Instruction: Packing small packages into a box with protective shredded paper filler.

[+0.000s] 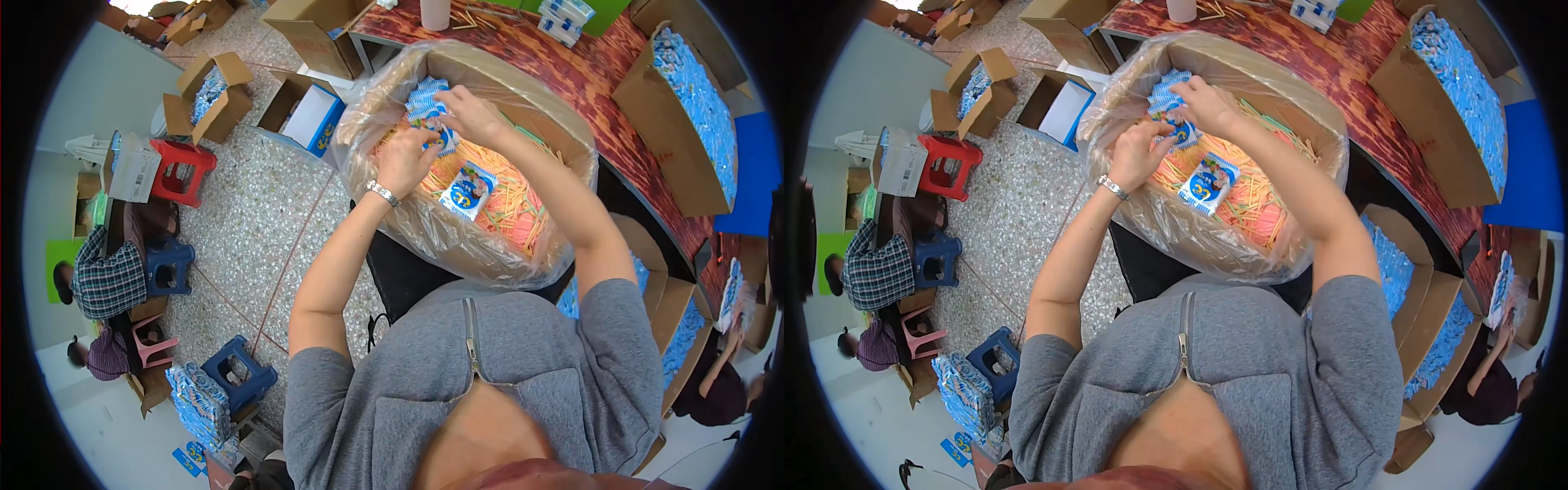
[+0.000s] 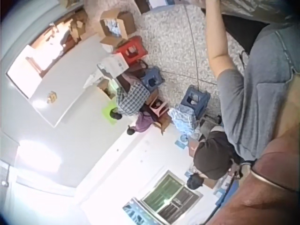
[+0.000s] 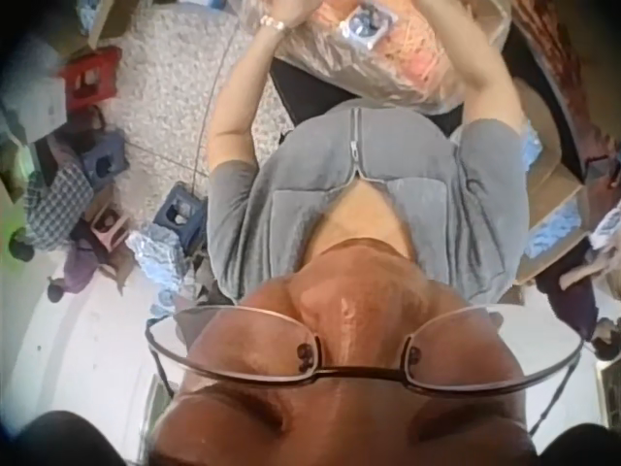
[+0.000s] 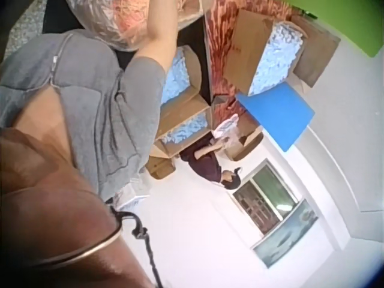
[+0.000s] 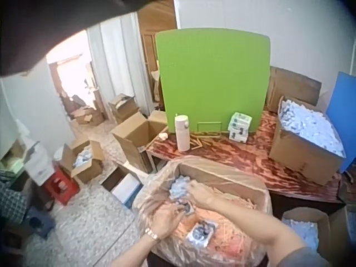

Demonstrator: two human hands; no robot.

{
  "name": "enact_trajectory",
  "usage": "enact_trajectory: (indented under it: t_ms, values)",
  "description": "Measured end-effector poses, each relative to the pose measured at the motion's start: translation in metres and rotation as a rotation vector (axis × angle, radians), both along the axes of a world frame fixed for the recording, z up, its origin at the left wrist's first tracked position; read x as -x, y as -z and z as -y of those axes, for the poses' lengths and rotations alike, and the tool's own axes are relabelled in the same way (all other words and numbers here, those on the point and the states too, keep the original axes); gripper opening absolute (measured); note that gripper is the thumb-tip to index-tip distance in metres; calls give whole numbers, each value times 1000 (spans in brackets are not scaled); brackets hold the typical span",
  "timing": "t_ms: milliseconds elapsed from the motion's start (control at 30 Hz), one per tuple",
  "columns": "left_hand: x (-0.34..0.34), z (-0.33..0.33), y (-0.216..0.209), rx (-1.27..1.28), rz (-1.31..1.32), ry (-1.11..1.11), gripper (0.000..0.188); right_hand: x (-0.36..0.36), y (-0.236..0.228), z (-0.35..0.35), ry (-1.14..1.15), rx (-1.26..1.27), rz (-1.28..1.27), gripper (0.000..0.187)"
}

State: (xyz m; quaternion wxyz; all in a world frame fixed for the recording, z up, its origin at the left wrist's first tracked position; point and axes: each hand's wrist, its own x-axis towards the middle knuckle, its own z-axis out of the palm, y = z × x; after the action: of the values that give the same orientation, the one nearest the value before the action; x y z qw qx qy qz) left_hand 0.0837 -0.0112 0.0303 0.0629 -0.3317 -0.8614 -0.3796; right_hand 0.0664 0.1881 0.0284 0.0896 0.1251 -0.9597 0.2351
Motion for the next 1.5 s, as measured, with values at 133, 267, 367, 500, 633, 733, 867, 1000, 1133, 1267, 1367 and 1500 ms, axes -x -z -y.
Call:
enact_trajectory:
  t_ms: [133,267,367,500,633,733,867,1000,1133,1267,1367,1500]
  values:
    - [4,-4,-4,-16,24,14,20,-44,2,-32,-106,-107,390,38]
    - [5,-12,-2,-35,24,45,18,-75,17,-38,14,-172,613,38]
    - [1,-19,-6,-8,27,66,19,-82,32,-46,-12,-128,487,36]
    - [-4,-19,-6,21,81,65,22,-90,25,-37,-40,-339,428,24]
    - [-12,-19,-11,28,207,124,30,-102,-1,-37,-31,-385,267,16]
    - [-15,-21,-12,58,152,243,39,-99,-23,-48,-134,-239,72,15]
    - [-8,-24,-11,-57,694,269,28,-80,-66,-41,-204,265,-29,16]
    - [-10,-42,-38,-624,851,269,21,-67,-103,-27,-17,559,112,17]
    - [-7,-39,-50,-613,781,216,20,-57,-107,-23,-46,544,41,17]
    - [6,-23,-32,-456,656,126,20,-47,-86,-22,-303,967,149,23]
    - [1,-18,-29,-517,681,58,16,-39,-43,-42,-138,1130,273,27]
    - [0,-18,-14,-622,682,52,24,-24,53,-66,-111,23,308,22]
